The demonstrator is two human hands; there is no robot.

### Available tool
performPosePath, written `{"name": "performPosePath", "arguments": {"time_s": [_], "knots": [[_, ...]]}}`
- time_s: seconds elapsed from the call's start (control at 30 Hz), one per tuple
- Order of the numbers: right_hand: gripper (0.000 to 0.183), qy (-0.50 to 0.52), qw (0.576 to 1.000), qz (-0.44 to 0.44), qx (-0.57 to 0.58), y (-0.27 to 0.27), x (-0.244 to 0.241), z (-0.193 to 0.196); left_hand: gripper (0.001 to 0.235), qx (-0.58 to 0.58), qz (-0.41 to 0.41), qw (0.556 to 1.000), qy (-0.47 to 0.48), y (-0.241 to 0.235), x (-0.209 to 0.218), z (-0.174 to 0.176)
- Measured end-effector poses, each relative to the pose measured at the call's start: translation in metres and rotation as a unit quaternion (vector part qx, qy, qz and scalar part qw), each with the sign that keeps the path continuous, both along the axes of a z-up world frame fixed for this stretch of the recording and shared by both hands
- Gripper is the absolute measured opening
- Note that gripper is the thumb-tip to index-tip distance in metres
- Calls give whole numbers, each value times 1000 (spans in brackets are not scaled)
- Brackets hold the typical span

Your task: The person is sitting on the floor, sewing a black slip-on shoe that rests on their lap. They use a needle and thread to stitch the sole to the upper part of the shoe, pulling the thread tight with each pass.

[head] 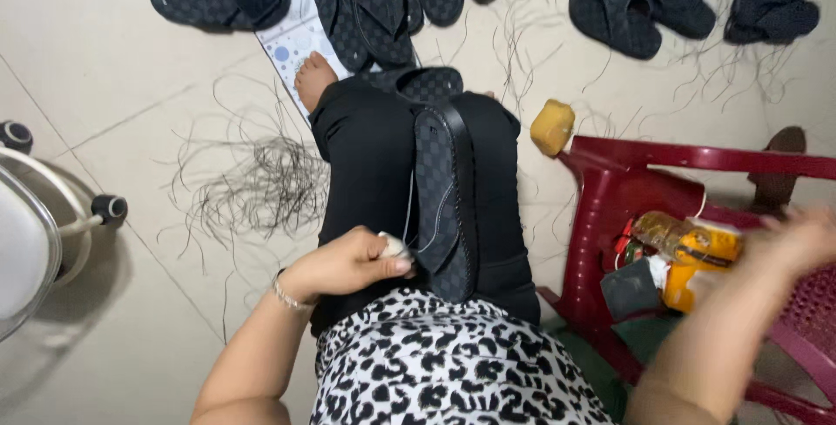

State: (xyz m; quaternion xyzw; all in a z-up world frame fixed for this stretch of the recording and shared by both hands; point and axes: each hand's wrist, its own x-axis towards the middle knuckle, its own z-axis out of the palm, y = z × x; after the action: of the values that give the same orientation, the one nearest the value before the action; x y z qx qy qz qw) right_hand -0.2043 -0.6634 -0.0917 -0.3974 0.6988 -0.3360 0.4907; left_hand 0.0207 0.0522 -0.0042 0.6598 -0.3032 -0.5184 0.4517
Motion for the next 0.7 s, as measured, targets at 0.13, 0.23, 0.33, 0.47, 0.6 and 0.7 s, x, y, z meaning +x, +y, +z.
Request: {"name": "performPosePath", "arguments": {"time_s": [0.13,0.23,0.33,0.47,0.6,0.7], "knots": [[38,51,773,566,-281,312,117,80,41,-185,204,936,219,-32,15,10],[46,61,559,803,-197,391,120,89,39,-202,324,924,-3,-53,48,37],[20,72,448,869,-198,406,133,108,25,-209,385,830,-345,-55,91,35],[24,-94,507,849,-116,408,154,134,40,-270,597,754,-39,-48,138,48],[64,-270,614,742,16,444,167,108,48,-420,530,702,222,-11,159,-41],[45,-349,682,622,162,449,179,99,45,-317,685,621,211,15,150,-82]]}}
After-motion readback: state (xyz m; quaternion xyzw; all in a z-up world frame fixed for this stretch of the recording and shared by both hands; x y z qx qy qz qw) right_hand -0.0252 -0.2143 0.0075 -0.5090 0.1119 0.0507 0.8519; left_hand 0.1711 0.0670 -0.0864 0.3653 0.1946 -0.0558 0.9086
